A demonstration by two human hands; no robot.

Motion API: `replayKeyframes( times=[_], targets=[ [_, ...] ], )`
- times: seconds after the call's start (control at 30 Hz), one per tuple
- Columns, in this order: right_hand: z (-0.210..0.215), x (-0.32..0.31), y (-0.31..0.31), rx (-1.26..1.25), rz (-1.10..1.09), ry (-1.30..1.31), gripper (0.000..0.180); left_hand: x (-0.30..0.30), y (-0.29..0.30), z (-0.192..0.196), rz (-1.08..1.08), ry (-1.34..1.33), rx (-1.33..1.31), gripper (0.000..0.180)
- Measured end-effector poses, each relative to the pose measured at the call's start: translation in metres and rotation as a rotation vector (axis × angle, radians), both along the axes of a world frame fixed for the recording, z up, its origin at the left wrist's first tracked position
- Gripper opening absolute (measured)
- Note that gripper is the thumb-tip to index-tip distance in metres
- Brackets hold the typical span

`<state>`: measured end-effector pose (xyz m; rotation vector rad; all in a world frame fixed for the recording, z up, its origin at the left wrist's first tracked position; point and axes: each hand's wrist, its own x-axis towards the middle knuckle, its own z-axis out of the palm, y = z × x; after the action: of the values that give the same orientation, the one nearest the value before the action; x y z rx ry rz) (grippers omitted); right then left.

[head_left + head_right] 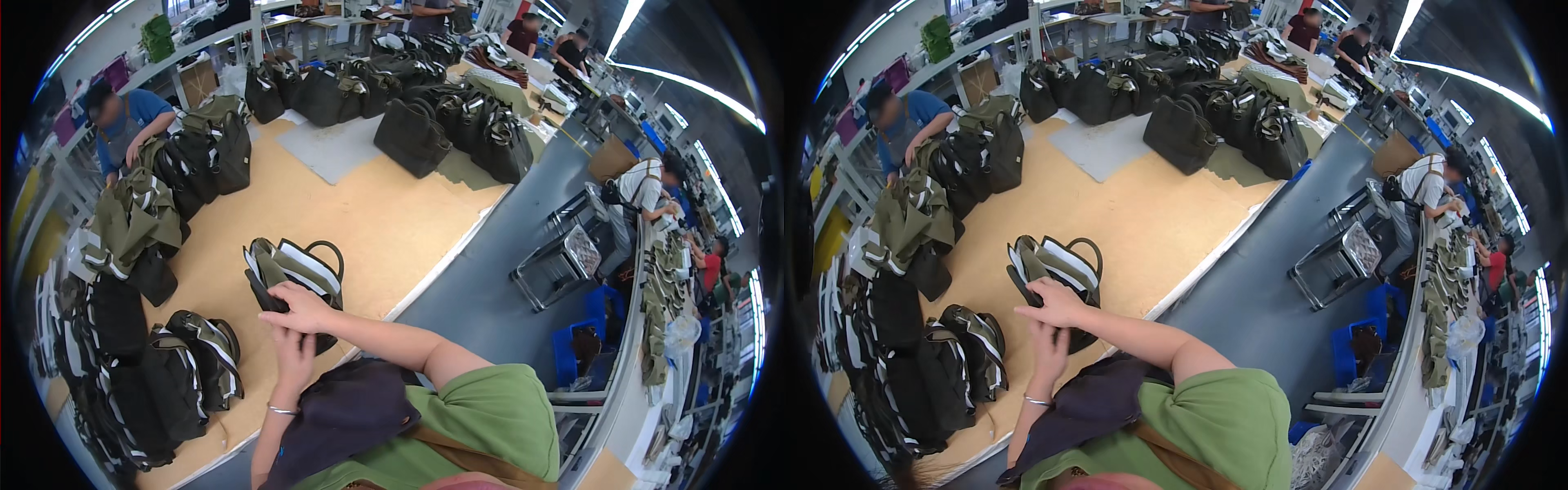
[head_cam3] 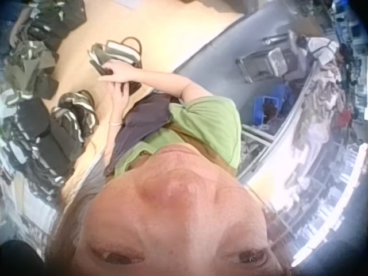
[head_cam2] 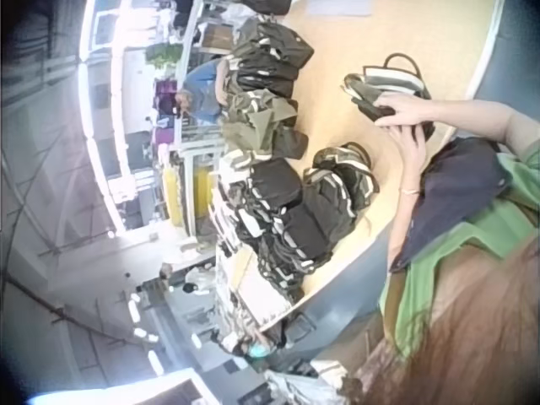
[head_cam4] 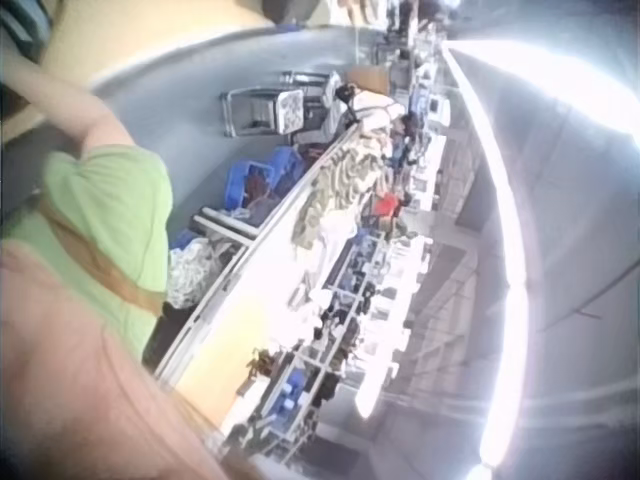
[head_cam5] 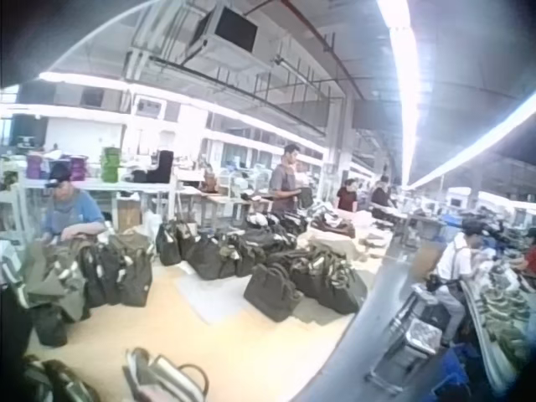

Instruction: The person assembles small green bags at a workbench, repeatedly opening and closing zippers and buckles to check functionality. They handle multiple bags one at a time, adjusting straps and fasteners, and place finished units back on the table.

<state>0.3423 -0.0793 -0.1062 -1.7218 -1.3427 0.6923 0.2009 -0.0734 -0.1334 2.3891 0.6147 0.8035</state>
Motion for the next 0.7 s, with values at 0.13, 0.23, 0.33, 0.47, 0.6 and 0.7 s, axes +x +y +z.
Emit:
replayKeyframes(
  times=[0.13, 0.23, 0.33, 0.47, 0.6, 0.7],
  targets=[
    [-0.007, 0.002, 0.015, 0.053, -0.032, 0.012, 0.055, -0.004, -0.006, -0.008, 0.100, -0.174, -0.272, 0.026],
    [-0.004, -0.001, 0.014, -0.068, 0.093, -0.112, 0.037, -0.028, 0.003, -0.017, 0.242, -0.252, -0.334, 0.014],
    [0.005, 0.017, 0.027, 0.179, -0.035, -0.213, 0.011, -0.033, 0.014, -0.010, 0.259, -0.255, -0.254, 0.016],
    [0.086, 0.059, 0.033, 0.455, 0.384, -0.405, 0.014, -0.059, 0.037, 0.007, 0.456, -0.387, -0.274, 0.025],
    [0.133, 0.073, 0.005, 0.448, 0.592, -0.376, 0.014, -0.068, 0.059, 0.061, 0.671, -0.370, -0.149, 0.042],
    [0.101, 0.077, -0.015, 0.394, 0.554, -0.255, 0.018, -0.063, 0.075, 0.066, 0.628, -0.244, -0.266, 0.074]
  ],
)
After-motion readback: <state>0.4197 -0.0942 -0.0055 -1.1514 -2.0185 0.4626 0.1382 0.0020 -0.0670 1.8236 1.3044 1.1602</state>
